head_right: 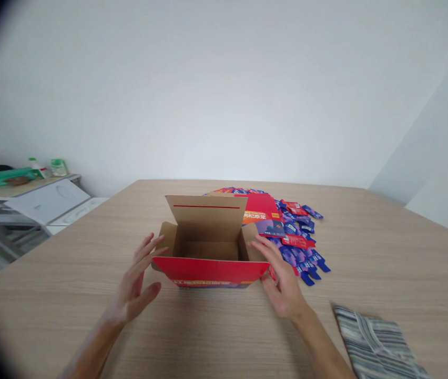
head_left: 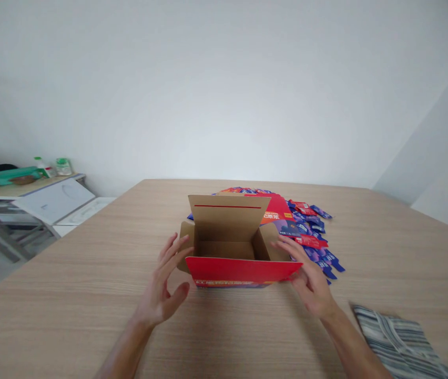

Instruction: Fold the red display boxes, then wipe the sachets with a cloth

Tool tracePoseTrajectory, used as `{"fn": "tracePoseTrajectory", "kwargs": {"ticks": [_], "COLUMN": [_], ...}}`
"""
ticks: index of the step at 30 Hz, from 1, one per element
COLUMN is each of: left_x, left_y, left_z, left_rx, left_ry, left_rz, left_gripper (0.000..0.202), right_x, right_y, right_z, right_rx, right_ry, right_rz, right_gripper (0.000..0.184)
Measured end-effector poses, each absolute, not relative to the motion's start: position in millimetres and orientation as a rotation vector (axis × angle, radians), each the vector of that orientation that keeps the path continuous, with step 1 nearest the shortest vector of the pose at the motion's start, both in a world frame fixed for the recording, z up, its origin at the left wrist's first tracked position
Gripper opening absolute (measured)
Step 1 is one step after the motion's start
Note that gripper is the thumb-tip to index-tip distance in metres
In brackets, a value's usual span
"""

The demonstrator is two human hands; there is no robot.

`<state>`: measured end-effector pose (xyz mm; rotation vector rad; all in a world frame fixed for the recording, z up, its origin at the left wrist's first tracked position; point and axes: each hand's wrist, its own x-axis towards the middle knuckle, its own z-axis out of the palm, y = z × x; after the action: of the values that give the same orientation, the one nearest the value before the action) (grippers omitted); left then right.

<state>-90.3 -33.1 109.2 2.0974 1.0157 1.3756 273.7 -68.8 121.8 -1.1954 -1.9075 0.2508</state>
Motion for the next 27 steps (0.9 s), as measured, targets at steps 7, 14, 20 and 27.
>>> {"fn": "tracePoseTrajectory", "kwargs": {"ticks": [7, 14, 20, 27], "left_x": [-86, -89, -102, -105], "left_y": [-18, -16, -14, -14], "left_z": [92, 81, 79, 74], "left_rx": [2.215, 2.114, 2.741, 3.003], "left_ry": [1.117, 1.106, 0.929, 0.908], "left_rz": [1.294, 1.325, 1.264, 1.120], "left_gripper": [0.023, 0.029, 0.046, 0.050], "right_x": [277, 276, 280, 287], "right_y": [-71, -78, -68, -70], "right_z": [126, 123, 110, 87], "right_rx": [-1.288, -1.309, -1.213, -1.100], "right_ry": [-2.373, -2.417, -2.551, -2.628], "right_rz": [0.253, 0.178, -0.083, -0.247], "right_gripper": [0.066, 0.066, 0.059, 0.057]}}
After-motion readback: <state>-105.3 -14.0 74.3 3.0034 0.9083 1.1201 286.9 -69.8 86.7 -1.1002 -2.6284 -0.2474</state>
